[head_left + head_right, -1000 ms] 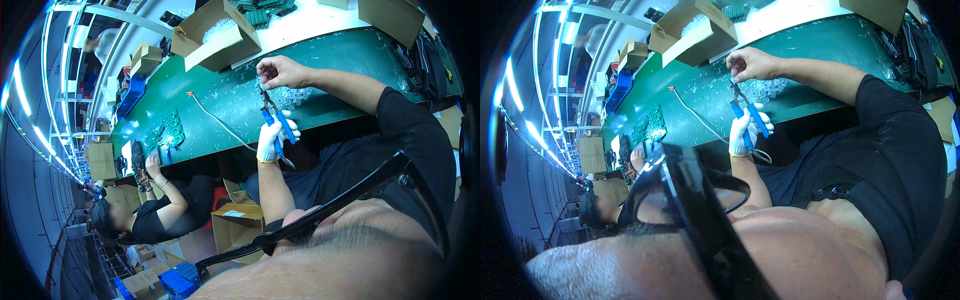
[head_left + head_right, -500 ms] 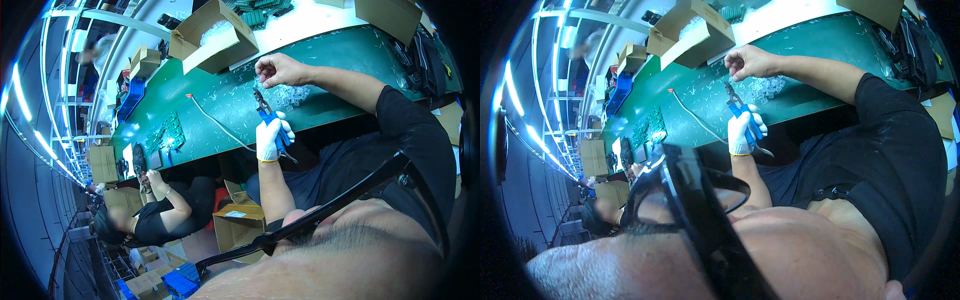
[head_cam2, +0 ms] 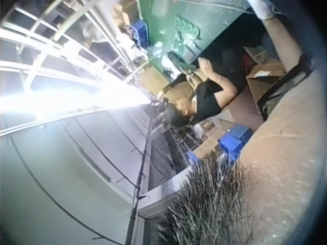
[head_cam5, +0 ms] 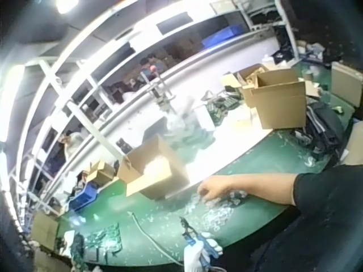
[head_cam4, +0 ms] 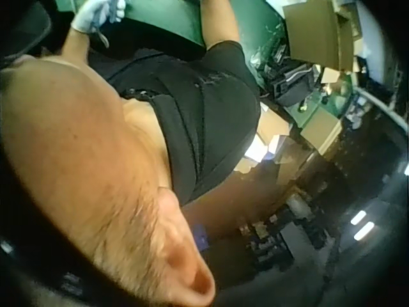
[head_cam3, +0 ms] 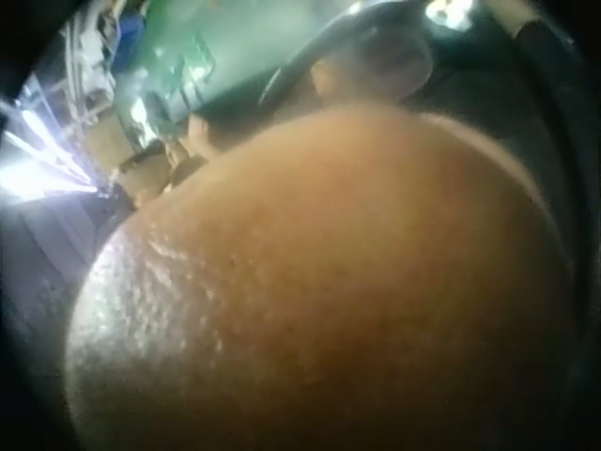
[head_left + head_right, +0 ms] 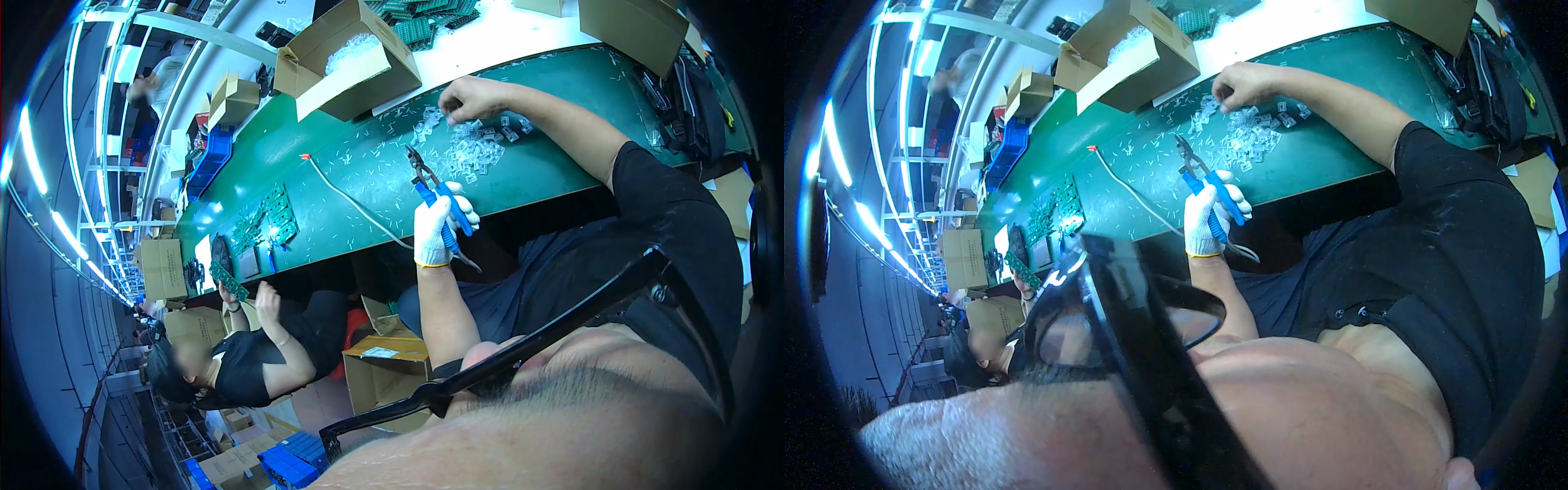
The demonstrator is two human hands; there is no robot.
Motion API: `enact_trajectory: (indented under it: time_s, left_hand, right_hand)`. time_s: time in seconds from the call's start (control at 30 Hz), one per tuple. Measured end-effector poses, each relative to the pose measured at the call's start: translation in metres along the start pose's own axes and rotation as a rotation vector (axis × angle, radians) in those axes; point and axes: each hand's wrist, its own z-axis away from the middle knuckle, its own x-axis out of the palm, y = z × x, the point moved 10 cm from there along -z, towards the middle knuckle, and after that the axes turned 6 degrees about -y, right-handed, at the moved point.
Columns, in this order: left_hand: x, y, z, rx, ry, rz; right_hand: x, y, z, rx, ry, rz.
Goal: Use pliers to cut small electronic components from a strip at an assembly line.
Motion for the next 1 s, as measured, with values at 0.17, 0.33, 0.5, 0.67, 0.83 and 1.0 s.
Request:
enact_trajectory:
  time_s: [0.17, 0.33, 0.5, 0.67, 0.83, 1.0]
  left_hand:
    - [0.003, -0.002, -0.003, -0.004, 0.002, -0.016]
    - [0.002, -0.004, -0.002, -0.019, 0.006, -0.009]
    - [0.002, -0.007, -0.003, -0.043, -0.001, -0.004]
    - [-0.004, -0.011, -0.003, -0.073, -0.036, -0.044]
    - [-0.004, -0.007, -0.001, -0.039, -0.057, -0.034]
    - [0.003, -0.014, -0.003, -0.068, -0.066, -0.044]
  right_hand:
    - [0.011, 0.003, -0.004, -0.087, 0.308, 0.317]
    - [0.008, 0.017, -0.008, 0.007, 0.301, 0.255]
    - [-0.002, 0.031, -0.008, 0.066, 0.302, 0.240]
    - [0.005, 0.016, -0.008, -0.035, 0.205, -0.452]
    - [0.015, -0.041, 0.003, -0.093, 0.046, -0.876]
    - [0.028, -0.037, 0.015, -0.018, -0.011, -1.101]
